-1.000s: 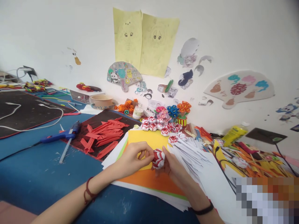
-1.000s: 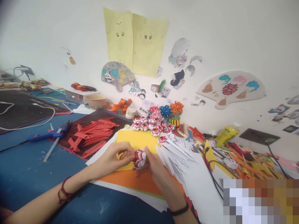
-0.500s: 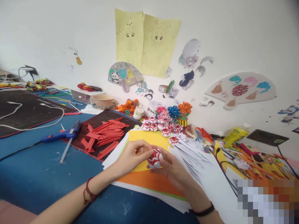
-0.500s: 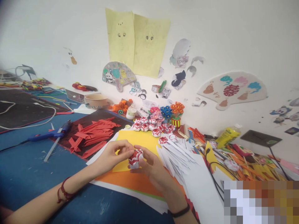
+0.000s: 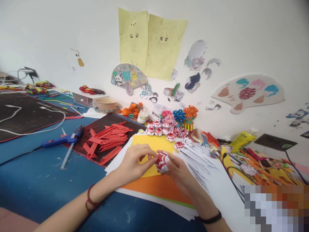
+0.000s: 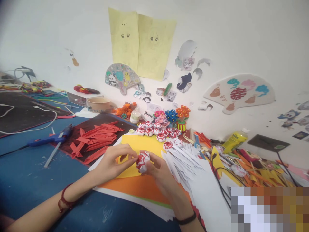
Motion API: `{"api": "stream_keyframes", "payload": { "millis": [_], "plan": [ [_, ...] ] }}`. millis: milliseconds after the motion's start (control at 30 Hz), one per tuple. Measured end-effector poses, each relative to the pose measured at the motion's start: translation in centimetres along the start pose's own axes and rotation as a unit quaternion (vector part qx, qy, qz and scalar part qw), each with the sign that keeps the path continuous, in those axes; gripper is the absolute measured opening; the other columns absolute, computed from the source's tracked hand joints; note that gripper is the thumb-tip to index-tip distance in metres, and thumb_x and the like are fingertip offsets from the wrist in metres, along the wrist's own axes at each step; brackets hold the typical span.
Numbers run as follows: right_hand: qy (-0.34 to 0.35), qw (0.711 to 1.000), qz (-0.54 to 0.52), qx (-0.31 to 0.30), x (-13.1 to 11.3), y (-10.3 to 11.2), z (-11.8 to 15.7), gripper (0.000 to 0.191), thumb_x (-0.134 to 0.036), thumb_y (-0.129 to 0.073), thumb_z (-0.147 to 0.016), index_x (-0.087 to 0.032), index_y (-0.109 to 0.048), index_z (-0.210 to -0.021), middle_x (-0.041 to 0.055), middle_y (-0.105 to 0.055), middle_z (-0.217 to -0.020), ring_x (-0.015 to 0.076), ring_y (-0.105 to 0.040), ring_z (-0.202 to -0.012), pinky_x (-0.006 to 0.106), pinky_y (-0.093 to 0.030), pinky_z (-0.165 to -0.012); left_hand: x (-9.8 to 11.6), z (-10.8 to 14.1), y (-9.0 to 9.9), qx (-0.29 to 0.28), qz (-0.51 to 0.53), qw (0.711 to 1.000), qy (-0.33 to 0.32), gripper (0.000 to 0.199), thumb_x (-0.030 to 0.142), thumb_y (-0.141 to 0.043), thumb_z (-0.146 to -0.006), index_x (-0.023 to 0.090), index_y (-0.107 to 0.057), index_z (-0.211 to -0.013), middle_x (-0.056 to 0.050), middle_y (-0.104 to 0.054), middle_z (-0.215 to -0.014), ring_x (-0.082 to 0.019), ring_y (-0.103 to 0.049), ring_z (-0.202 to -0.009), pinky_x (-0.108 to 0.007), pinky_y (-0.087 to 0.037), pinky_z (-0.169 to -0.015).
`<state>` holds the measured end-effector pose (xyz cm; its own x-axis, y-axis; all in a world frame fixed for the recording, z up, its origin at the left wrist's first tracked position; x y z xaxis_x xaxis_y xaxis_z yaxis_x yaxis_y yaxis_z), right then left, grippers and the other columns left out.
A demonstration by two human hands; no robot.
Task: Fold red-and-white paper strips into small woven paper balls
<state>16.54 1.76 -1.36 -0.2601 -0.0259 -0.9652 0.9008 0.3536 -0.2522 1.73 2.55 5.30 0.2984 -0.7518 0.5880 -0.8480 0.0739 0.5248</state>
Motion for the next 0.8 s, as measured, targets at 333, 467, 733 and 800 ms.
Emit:
{"api": "stream_keyframes", "payload": {
  "millis": [333,467,733,800],
  "plan": [
    [0.007,0.999,0.014,-0.029,-0.06,-0.17,-0.11,0.043,-0.046,-0.062,-0.09,-0.016,-0.065,-0.121,0.0089,-0.063,-0.096,0.0139,-0.054,-0.076,0.026,-0.045,-0.065,-0.55,0.04,-0.67,-0.029,0.001,0.999,0.021,0.009,0.024,-0.065,-0.086,0.017,-0.067,-0.082,0.0,-0.062,-0.072,-0.01,-0.049,-0.062,-0.023,-0.035,-0.059],
    [0.004,0.999,0.021,-0.048,0.01,-0.34,-0.11,0.042,-0.046,-0.063,-0.089,-0.014,-0.067,-0.116,0.0081,-0.061,-0.09,0.014,-0.052,-0.074,0.026,-0.043,-0.063,-0.58,-0.06,-0.85,-0.061,0.02,0.997,0.047,0.01,0.025,-0.065,-0.086,0.017,-0.066,-0.081,0.001,-0.06,-0.072,-0.01,-0.048,-0.062,-0.022,-0.035,-0.058],
    [0.005,0.999,0.033,-0.035,-0.05,-0.13,-0.21,0.039,-0.045,-0.063,-0.09,-0.015,-0.068,-0.115,0.0077,-0.061,-0.091,0.0134,-0.051,-0.075,0.025,-0.042,-0.062,-0.32,0.0,-0.76,-0.075,-0.034,0.997,0.009,0.01,0.023,-0.059,-0.091,0.018,-0.065,-0.084,0.002,-0.063,-0.075,-0.009,-0.05,-0.065,-0.024,-0.034,-0.064],
    [0.007,0.999,0.038,-0.026,-0.13,-0.07,-0.2,0.039,-0.044,-0.063,-0.09,-0.015,-0.068,-0.116,0.0084,-0.063,-0.093,0.0137,-0.052,-0.076,0.025,-0.043,-0.063,-0.26,0.11,-0.84,-0.074,-0.057,0.996,-0.009,0.011,0.024,-0.057,-0.093,0.018,-0.064,-0.086,0.002,-0.063,-0.077,-0.01,-0.05,-0.065,-0.025,-0.033,-0.064]
  ]
}}
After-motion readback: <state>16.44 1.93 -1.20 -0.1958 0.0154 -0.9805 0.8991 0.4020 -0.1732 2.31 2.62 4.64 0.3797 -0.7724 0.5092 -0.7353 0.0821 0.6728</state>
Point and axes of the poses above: each hand's wrist, its own z-axis away from the middle knuckle, its own y-axis out of the back of the hand, x = y × z, the point moved 7 cm from there along -z, towards the middle knuckle
